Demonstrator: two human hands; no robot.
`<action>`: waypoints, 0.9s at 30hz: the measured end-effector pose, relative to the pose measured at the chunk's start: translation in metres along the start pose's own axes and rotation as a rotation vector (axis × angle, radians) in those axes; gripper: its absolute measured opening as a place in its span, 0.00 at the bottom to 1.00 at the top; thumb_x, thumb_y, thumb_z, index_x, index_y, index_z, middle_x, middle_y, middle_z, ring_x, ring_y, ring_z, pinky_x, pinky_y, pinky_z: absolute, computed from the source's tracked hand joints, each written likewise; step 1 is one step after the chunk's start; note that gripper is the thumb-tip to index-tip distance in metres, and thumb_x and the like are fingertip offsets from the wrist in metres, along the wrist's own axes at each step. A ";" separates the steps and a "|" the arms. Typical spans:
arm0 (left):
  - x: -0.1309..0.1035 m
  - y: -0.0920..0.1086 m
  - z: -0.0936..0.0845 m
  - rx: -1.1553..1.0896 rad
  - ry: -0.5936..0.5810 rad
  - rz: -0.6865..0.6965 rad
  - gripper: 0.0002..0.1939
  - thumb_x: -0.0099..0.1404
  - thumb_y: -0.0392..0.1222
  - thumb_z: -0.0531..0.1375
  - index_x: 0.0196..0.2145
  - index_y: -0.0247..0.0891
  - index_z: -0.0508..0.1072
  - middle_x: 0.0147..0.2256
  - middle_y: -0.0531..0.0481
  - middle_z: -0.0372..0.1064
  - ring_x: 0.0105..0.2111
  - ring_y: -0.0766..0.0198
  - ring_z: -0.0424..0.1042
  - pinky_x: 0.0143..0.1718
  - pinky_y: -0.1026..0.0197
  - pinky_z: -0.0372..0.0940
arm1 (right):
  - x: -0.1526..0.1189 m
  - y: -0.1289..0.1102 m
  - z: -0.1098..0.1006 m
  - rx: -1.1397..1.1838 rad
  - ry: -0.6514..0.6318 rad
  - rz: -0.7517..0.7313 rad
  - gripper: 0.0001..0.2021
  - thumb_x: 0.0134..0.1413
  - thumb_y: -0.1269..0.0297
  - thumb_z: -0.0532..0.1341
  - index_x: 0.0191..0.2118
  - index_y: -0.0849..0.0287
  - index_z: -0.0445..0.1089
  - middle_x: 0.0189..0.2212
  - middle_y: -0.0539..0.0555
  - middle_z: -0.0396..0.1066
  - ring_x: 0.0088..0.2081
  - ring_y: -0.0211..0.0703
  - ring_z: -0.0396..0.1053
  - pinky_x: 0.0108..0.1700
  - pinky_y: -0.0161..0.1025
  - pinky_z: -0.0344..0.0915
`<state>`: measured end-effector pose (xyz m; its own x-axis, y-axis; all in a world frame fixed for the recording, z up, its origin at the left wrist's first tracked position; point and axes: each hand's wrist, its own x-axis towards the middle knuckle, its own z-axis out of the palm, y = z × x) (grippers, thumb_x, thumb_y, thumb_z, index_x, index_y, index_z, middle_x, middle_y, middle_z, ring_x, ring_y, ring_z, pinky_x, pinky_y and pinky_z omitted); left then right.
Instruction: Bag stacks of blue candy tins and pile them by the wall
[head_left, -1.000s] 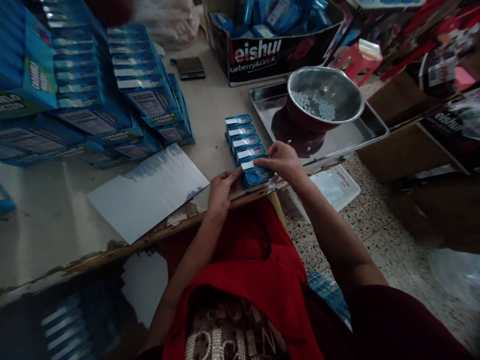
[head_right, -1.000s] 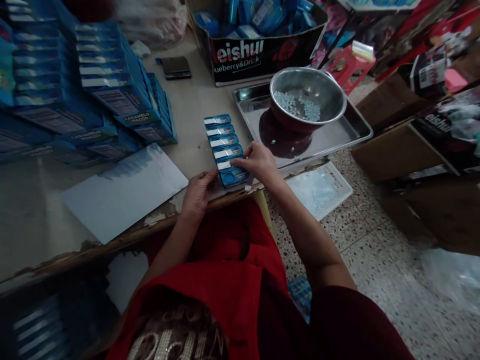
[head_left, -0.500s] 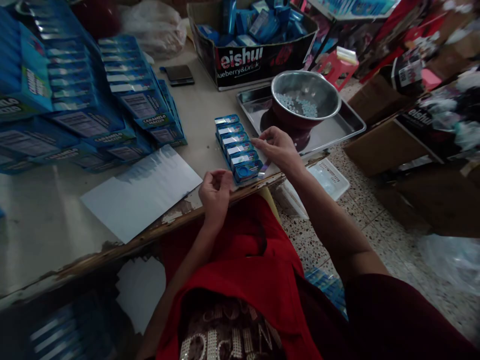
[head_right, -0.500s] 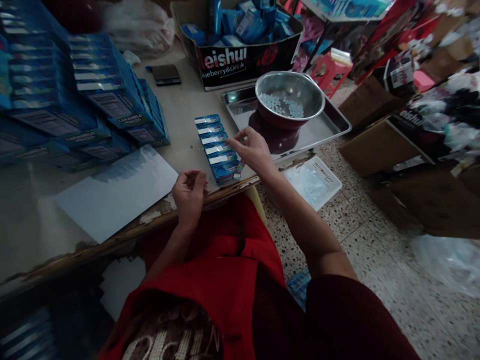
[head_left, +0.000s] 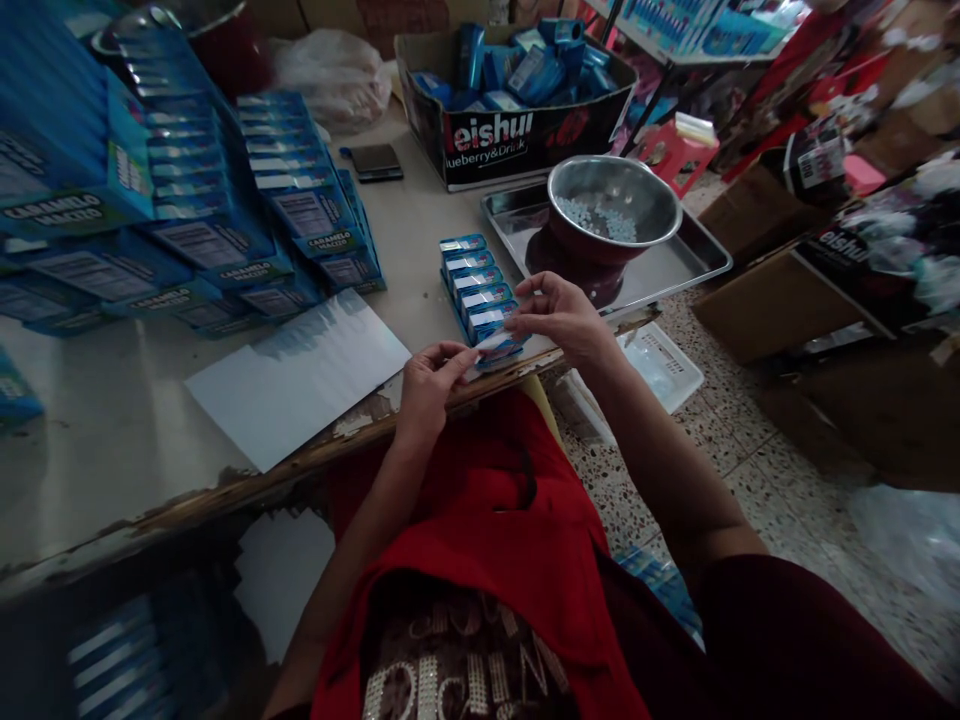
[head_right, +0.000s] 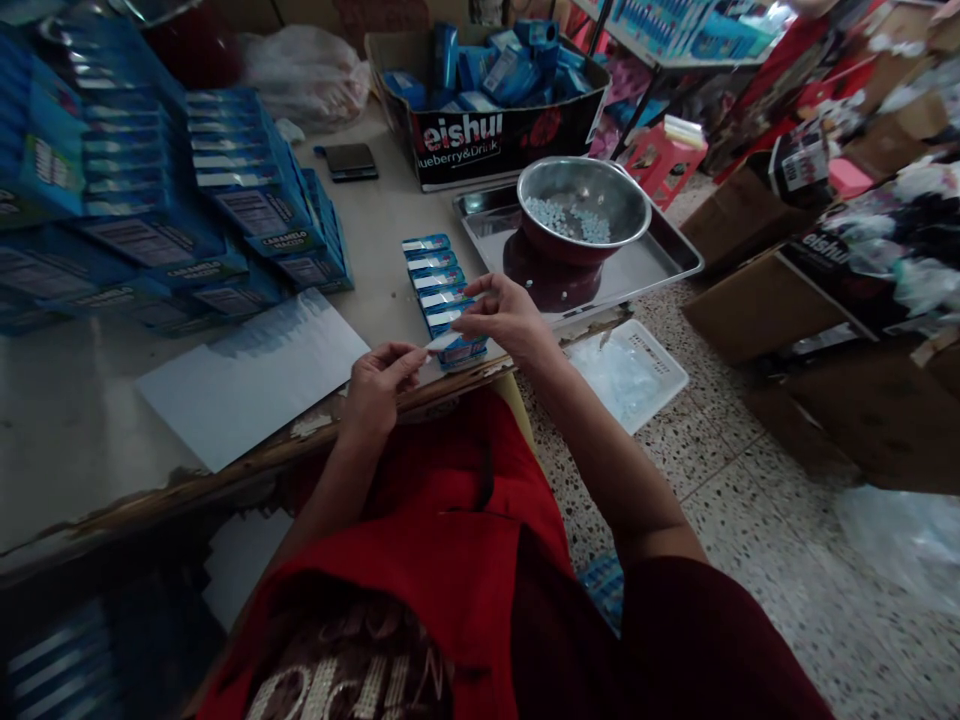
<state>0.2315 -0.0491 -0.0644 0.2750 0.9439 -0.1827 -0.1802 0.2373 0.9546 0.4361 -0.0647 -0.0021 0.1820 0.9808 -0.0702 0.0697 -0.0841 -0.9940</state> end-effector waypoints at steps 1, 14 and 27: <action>0.003 0.005 -0.005 0.037 -0.018 -0.011 0.18 0.48 0.54 0.76 0.28 0.38 0.80 0.23 0.54 0.70 0.22 0.70 0.64 0.24 0.66 0.57 | -0.001 0.004 -0.001 0.028 -0.007 0.003 0.32 0.31 0.53 0.83 0.40 0.55 0.67 0.26 0.46 0.76 0.27 0.40 0.74 0.33 0.39 0.71; 0.045 0.029 -0.020 0.321 -0.199 -0.110 0.17 0.49 0.53 0.73 0.28 0.36 0.80 0.26 0.50 0.76 0.24 0.67 0.71 0.29 0.64 0.67 | 0.000 0.022 0.010 -0.251 0.239 -0.093 0.19 0.41 0.69 0.73 0.36 0.52 0.63 0.26 0.44 0.76 0.30 0.40 0.74 0.36 0.41 0.69; 0.048 0.014 -0.016 0.269 -0.200 -0.214 0.20 0.45 0.54 0.76 0.28 0.35 0.79 0.25 0.50 0.76 0.24 0.66 0.72 0.30 0.63 0.69 | 0.000 0.037 0.008 -0.325 0.211 -0.133 0.16 0.44 0.70 0.69 0.36 0.52 0.62 0.27 0.44 0.73 0.30 0.40 0.72 0.36 0.41 0.66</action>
<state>0.2269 0.0032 -0.0631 0.4628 0.8102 -0.3599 0.1478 0.3297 0.9324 0.4311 -0.0662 -0.0393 0.3454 0.9320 0.1096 0.4061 -0.0432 -0.9128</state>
